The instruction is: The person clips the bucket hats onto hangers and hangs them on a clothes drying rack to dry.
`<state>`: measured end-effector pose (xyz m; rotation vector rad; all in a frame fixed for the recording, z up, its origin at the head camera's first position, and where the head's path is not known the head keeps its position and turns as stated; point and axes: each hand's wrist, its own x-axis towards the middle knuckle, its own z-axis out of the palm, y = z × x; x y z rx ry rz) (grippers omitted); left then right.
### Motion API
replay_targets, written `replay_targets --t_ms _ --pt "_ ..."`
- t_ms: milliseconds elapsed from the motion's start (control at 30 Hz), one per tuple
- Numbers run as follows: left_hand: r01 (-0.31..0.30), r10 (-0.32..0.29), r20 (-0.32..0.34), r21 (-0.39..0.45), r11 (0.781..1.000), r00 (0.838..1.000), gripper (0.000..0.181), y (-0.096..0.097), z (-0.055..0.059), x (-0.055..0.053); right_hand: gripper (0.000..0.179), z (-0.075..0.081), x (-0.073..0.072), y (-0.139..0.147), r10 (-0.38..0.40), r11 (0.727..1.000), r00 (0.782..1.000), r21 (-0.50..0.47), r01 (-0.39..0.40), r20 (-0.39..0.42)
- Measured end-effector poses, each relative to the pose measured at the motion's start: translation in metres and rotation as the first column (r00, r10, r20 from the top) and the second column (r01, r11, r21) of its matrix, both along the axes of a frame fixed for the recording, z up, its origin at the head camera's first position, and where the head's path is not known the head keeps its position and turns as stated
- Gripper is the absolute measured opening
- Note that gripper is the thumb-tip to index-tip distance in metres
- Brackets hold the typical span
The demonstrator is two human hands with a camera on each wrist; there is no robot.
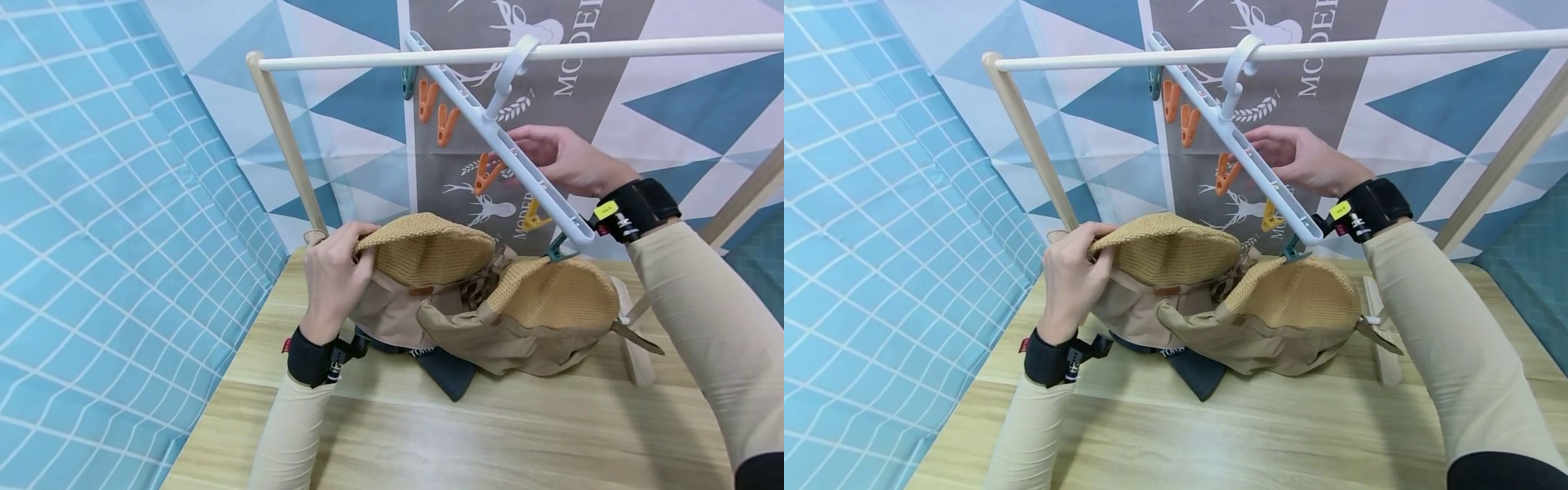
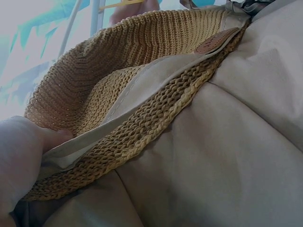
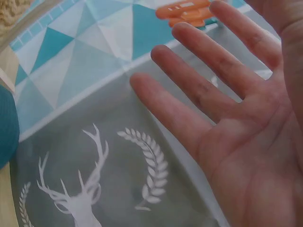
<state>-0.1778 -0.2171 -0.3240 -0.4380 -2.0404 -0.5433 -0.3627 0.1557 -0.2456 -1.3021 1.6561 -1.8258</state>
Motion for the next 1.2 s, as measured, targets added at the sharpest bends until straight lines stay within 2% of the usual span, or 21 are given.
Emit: replay_targets --t_ms 133,233,367,533,667,933,1033,1200 --pt "-0.008 0.008 0.005 -0.006 1.000 1.000 0.022 0.000 0.000 0.001 0.069 0.000 0.000 -0.012 0.013 0.998 1.000 0.054 -0.013 -0.013" --pt "-0.015 0.015 0.010 -0.006 1.000 1.000 0.022 0.000 0.001 0.001 0.065 0.000 0.003 -0.019 -0.034 0.992 0.996 0.119 0.044 -0.085" --pt "-0.022 0.022 0.010 -0.007 1.000 1.000 0.022 0.001 0.000 0.001 0.056 0.000 0.009 -0.029 -0.082 0.988 0.988 0.116 0.097 -0.130" --pt "-0.023 0.023 0.014 -0.011 1.000 1.000 0.023 0.001 -0.001 -0.001 0.042 -0.002 0.017 -0.038 -0.089 0.996 0.995 0.014 0.089 -0.042" --pt "-0.025 0.025 0.018 -0.008 1.000 1.000 0.024 0.000 -0.001 -0.002 0.036 -0.002 0.021 -0.042 -0.106 0.994 0.994 -0.013 0.106 0.015" --pt "-0.029 0.029 0.018 0.006 1.000 0.999 0.024 0.001 -0.002 -0.001 0.034 -0.004 0.022 -0.040 -0.119 0.993 0.993 0.012 0.119 -0.008" --pt "-0.033 0.033 0.011 0.024 0.999 0.999 0.021 0.002 -0.003 -0.003 0.032 -0.003 0.021 -0.041 -0.103 0.995 0.994 0.009 0.103 0.018" --pt "-0.051 0.050 0.041 0.012 0.999 0.998 0.018 0.003 -0.004 -0.008 0.025 -0.002 0.023 -0.045 -0.164 0.986 0.986 0.034 0.163 0.024"
